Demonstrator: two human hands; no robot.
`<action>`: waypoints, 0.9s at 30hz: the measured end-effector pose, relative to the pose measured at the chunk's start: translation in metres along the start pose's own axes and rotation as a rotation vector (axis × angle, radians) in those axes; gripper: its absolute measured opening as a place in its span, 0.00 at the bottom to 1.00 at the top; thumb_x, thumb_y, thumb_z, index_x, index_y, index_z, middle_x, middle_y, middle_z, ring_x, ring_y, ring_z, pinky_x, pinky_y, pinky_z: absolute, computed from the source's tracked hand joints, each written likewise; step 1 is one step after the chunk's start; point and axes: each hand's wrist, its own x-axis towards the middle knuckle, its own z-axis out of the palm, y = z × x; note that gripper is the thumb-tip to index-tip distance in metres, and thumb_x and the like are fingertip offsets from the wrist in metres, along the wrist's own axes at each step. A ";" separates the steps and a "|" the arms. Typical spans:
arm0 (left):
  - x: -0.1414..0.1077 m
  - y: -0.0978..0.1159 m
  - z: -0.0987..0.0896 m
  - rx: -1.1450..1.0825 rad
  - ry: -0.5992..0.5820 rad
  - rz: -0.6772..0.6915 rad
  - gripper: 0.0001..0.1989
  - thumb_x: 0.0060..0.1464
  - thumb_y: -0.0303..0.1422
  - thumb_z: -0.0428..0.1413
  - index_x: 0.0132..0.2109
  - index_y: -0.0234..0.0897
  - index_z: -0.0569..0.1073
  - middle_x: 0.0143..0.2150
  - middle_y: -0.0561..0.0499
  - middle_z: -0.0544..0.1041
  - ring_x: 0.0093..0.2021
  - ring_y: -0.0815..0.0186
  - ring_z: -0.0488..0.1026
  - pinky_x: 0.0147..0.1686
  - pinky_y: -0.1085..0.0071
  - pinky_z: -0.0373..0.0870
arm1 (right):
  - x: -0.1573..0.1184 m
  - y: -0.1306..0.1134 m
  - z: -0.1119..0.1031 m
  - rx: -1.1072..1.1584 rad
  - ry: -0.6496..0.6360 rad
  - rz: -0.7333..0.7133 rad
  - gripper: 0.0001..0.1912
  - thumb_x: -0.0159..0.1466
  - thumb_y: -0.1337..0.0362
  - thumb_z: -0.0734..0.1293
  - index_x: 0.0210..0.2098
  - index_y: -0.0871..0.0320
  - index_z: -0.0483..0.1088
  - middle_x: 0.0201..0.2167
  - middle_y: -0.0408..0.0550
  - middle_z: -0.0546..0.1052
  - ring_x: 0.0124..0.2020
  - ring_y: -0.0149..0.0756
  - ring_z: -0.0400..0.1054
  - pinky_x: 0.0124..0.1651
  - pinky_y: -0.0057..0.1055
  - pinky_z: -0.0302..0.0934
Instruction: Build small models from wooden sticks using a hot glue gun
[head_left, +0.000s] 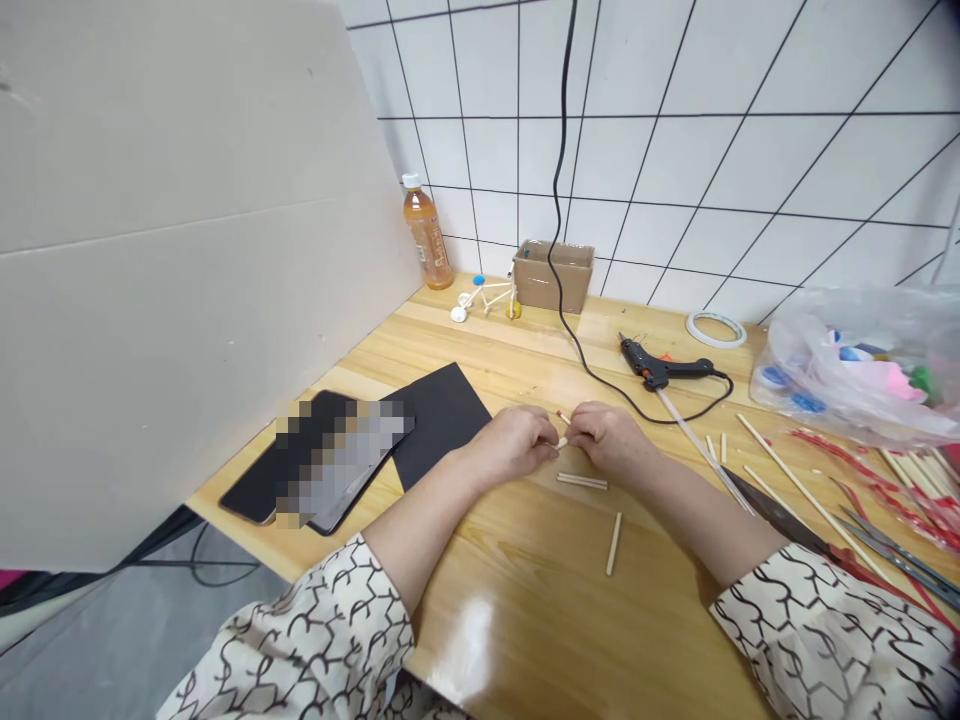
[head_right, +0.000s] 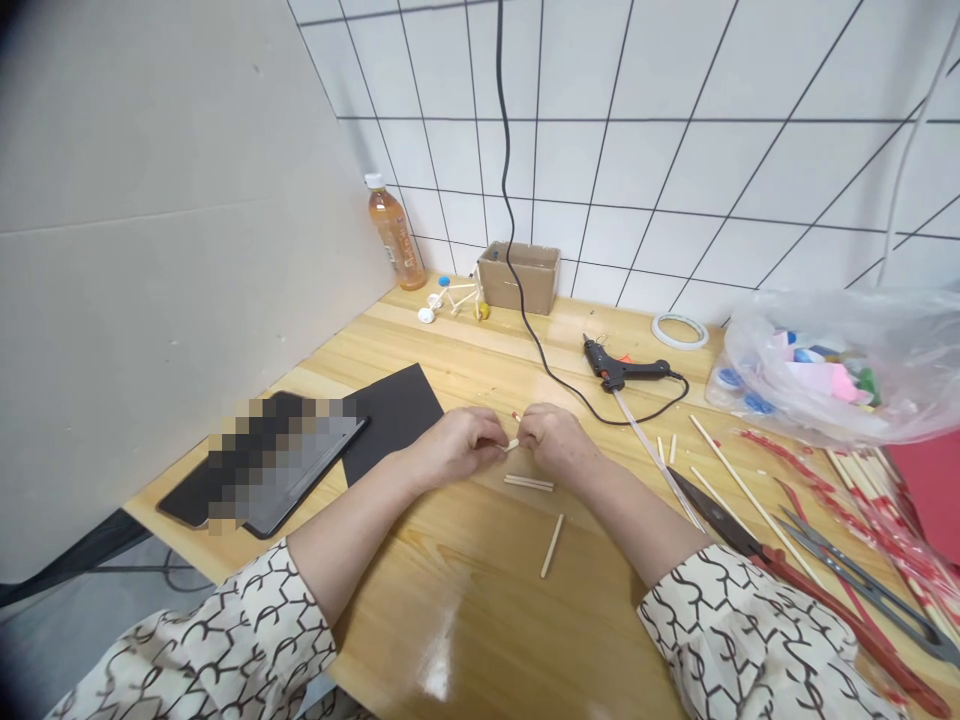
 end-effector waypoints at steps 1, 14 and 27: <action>0.001 0.000 0.003 0.000 0.016 -0.013 0.06 0.49 0.29 0.54 0.32 0.35 0.76 0.32 0.50 0.76 0.34 0.68 0.71 0.34 0.76 0.64 | 0.000 0.000 0.000 -0.001 -0.002 0.003 0.10 0.51 0.77 0.63 0.20 0.61 0.71 0.21 0.49 0.73 0.28 0.33 0.67 0.32 0.26 0.60; 0.004 0.020 0.013 0.104 0.066 -0.218 0.10 0.46 0.23 0.50 0.26 0.35 0.75 0.29 0.49 0.76 0.31 0.67 0.72 0.32 0.74 0.66 | -0.001 0.001 -0.018 0.023 0.044 0.099 0.09 0.53 0.74 0.63 0.24 0.59 0.74 0.26 0.48 0.75 0.29 0.33 0.69 0.34 0.27 0.62; 0.005 0.021 0.013 0.099 0.038 -0.266 0.10 0.45 0.23 0.49 0.26 0.36 0.75 0.30 0.48 0.75 0.32 0.66 0.71 0.34 0.73 0.67 | -0.008 -0.006 -0.022 -0.026 -0.097 0.393 0.07 0.52 0.68 0.65 0.29 0.60 0.75 0.23 0.46 0.76 0.23 0.31 0.67 0.26 0.25 0.58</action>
